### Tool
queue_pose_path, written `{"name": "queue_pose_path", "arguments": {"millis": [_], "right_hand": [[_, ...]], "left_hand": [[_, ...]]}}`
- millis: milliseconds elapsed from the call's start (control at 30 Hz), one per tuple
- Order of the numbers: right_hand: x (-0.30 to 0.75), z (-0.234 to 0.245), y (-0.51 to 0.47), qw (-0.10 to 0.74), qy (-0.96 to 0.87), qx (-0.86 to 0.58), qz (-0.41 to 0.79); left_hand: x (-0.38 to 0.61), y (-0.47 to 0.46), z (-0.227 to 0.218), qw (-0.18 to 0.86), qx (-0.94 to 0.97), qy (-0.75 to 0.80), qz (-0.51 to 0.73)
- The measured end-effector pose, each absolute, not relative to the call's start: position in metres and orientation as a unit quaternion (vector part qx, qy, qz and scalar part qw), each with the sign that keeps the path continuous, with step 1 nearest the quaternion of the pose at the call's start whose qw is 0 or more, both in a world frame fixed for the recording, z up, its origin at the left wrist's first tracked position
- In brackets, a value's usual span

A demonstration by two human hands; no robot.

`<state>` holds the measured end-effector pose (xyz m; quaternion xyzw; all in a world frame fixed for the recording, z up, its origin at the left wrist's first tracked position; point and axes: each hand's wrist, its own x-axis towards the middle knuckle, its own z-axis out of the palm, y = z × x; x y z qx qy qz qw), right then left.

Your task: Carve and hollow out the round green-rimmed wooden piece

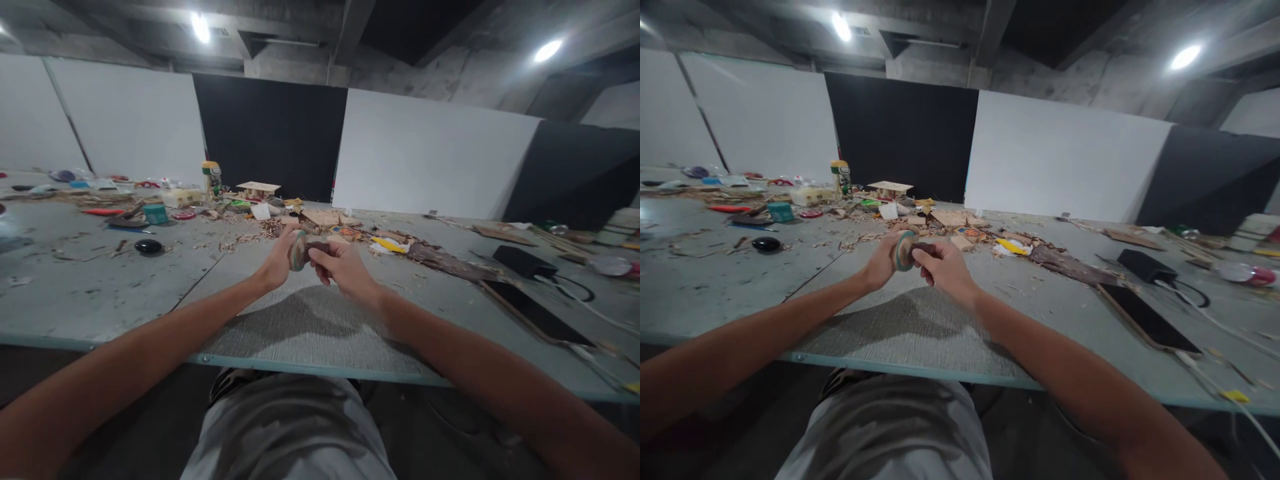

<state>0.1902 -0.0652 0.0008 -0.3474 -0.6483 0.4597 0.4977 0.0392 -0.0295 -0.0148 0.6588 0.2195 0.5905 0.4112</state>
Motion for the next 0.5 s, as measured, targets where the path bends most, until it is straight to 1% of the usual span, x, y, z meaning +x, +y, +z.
{"name": "queue_pose_path", "arguments": {"millis": [67,133,233,300,433,500], "right_hand": [[0.1899,0.0,-0.0667,0.475,-0.687,-0.357,0.418],[0.1889,0.0002,-0.0694,0.465,-0.718,-0.362,0.371],[0.1879,0.0013,-0.0733,0.448,-0.755,-0.364,0.311],[0.1879,0.0016,-0.0744,0.436,-0.764,-0.372,0.296],[0.189,-0.0019,-0.0725,0.459,-0.762,-0.377,0.258],[0.1891,-0.0053,-0.071,0.458,-0.775,-0.361,0.242]], "left_hand": [[0.0408,-0.0331,-0.0138,0.447,0.656,0.218,0.567],[0.0421,-0.0373,-0.0128,0.46,0.655,0.221,0.557],[0.0424,-0.04,-0.0139,0.444,0.659,0.227,0.563],[0.0418,-0.039,-0.0168,0.43,0.663,0.233,0.567],[0.0399,-0.0368,-0.0217,0.401,0.682,0.229,0.567],[0.0388,-0.0379,-0.0204,0.404,0.686,0.228,0.56]]}}
